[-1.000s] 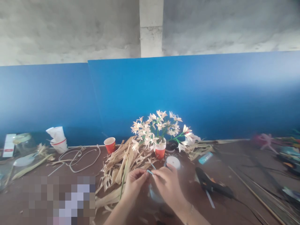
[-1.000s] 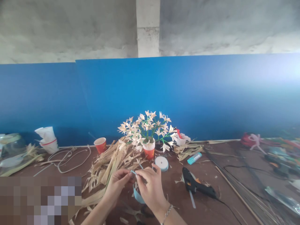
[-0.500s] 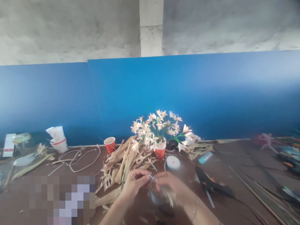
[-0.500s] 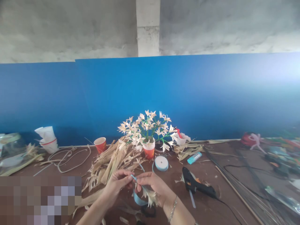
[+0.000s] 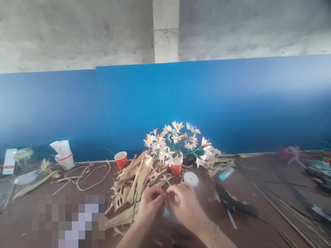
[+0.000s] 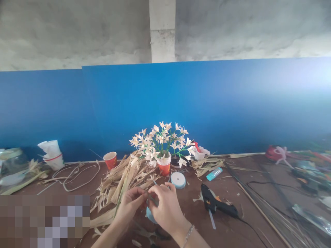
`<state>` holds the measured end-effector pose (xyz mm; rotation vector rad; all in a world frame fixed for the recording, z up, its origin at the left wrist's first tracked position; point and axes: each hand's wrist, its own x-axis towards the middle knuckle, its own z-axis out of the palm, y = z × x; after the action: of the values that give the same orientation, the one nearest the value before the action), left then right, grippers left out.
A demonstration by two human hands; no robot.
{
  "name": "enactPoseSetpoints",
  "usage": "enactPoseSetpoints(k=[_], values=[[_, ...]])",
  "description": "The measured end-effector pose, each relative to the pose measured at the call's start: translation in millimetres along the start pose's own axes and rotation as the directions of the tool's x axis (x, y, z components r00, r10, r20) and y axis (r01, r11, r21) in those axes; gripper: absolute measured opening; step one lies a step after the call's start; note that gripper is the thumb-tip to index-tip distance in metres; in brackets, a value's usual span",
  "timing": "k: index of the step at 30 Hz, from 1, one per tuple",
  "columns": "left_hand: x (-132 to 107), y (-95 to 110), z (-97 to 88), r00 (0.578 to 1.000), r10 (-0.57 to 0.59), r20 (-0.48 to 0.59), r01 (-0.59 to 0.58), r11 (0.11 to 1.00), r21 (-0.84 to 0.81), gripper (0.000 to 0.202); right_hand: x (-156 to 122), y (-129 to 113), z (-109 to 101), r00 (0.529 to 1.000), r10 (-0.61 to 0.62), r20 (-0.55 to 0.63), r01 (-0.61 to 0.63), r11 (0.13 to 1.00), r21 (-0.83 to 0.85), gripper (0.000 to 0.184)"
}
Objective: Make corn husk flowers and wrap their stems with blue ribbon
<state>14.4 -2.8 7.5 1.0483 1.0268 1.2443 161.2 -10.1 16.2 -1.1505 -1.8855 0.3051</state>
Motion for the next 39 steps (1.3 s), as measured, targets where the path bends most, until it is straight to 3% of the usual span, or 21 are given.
enactPoseSetpoints(k=[3,7,11,14,21,25,34,39], values=[[3,-2,-2.2,1.000,0.014,0.012,-0.015,0.999,0.047,0.026,-4,0,7,0.973,-0.187,-0.136,0.162,0.971,-0.178,0.014],[8,-8,-8.6,0.997,-0.047,0.067,0.045,0.999,0.022,0.030,-3,3,8,0.950,-0.276,-0.148,0.229,0.935,-0.272,0.018],[5,-9,-6.3,0.982,-0.127,0.141,0.143,0.984,-0.109,0.035,-3,4,6,0.943,-0.296,-0.151,0.242,0.924,-0.295,0.019],[1,-4,-1.5,0.984,-0.113,0.138,0.138,0.972,-0.190,0.036,-4,3,6,0.941,-0.299,-0.161,0.240,0.921,-0.308,0.020],[5,0,-5.6,0.994,-0.060,0.093,0.060,0.998,0.009,0.037,-3,-1,5,0.933,-0.315,-0.174,0.245,0.910,-0.333,0.021],[4,-1,-4.9,0.993,-0.101,0.063,0.103,0.994,-0.035,0.038,-4,1,7,0.939,-0.300,-0.167,0.229,0.910,-0.344,0.022],[3,-1,-4.4,0.989,-0.085,0.118,0.096,0.991,-0.095,0.033,-5,3,10,0.948,-0.281,-0.151,0.217,0.915,-0.340,0.021],[7,-5,-8.4,0.995,-0.036,0.097,0.037,0.999,-0.013,0.025,-6,2,9,0.936,-0.312,-0.162,0.238,0.902,-0.360,0.021]])
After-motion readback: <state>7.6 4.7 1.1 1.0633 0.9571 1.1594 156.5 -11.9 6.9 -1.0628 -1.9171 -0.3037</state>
